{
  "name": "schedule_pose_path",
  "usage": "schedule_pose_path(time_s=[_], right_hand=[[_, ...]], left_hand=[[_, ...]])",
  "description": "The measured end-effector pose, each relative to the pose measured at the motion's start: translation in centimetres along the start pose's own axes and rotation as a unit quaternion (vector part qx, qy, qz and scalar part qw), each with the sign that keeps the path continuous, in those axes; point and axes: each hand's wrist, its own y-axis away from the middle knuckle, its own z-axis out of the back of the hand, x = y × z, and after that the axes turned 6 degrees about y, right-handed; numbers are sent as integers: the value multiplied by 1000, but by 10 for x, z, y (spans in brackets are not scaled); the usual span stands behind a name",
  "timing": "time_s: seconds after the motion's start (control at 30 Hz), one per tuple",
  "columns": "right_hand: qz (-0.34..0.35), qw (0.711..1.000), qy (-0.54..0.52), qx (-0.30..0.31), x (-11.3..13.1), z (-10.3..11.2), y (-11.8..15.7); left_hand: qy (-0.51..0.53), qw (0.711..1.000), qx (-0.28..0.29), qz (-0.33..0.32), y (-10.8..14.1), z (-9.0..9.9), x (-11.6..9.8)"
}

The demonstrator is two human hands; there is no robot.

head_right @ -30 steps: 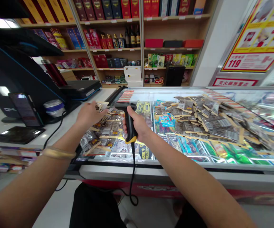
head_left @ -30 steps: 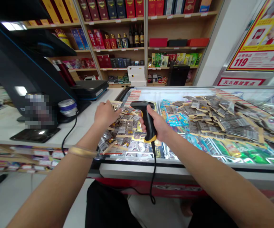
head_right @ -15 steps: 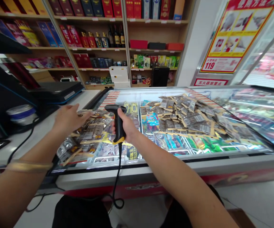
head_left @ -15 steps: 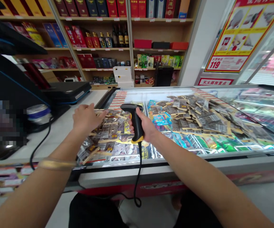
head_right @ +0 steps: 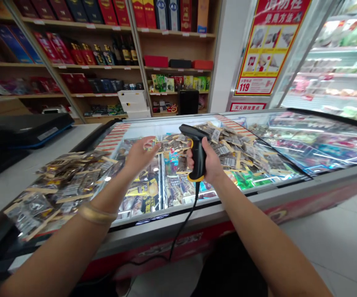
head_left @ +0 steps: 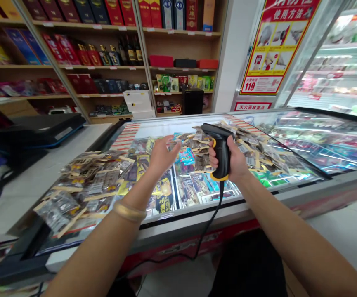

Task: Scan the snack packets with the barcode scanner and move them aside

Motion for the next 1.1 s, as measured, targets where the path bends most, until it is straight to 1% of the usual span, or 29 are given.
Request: schedule_pose_path(time_s=[0.07, 0.13, 0.23, 0.33, 0.43, 0.53, 0.67, 0.77, 0.83, 0.9, 0.97, 1.03, 1.1], right_hand=[[11, 1000, -9, -14, 4, 14, 2], [20, 999, -19, -27, 4, 23, 2], [30, 999, -27, -31, 1, 30, 2], [32, 999, -25, -28, -1, 32, 1], [25, 999, -25, -38, -2, 32, 1], [17, 998, -25, -47, -2, 32, 0], [17, 998, -23, -48, -2, 31, 1], [19, 999, -24, -42, -2, 31, 2], [22, 999, -24, -36, -1, 32, 3], [25, 999, -23, -30, -1, 32, 5], [24, 999, -22, -22, -1, 30, 7], [19, 1000, -19, -11, -4, 25, 9], [5, 1000, -16, 0, -10, 18, 12]], left_hand=[[37, 998, 22, 35, -7, -25, -9], [41, 997, 23, 56, -16, -43, -16], [-24, 996, 17, 81, -29, -60, -25], [-117, 987, 29, 106, -36, -68, -33], [-167, 979, 31, 108, -39, -72, -38], [-164, 981, 22, 103, -37, -76, -38], [-89, 991, -4, 98, -31, -80, -33], [39, 994, -40, 89, -25, -74, -29], [146, 984, -61, 87, -21, -63, -25], [232, 965, -70, 106, -16, -45, -21], [279, 946, -68, 149, -9, -24, -16], [299, 932, -74, 191, -2, -4, -9], [311, 921, -91, 216, 5, 12, 0]])
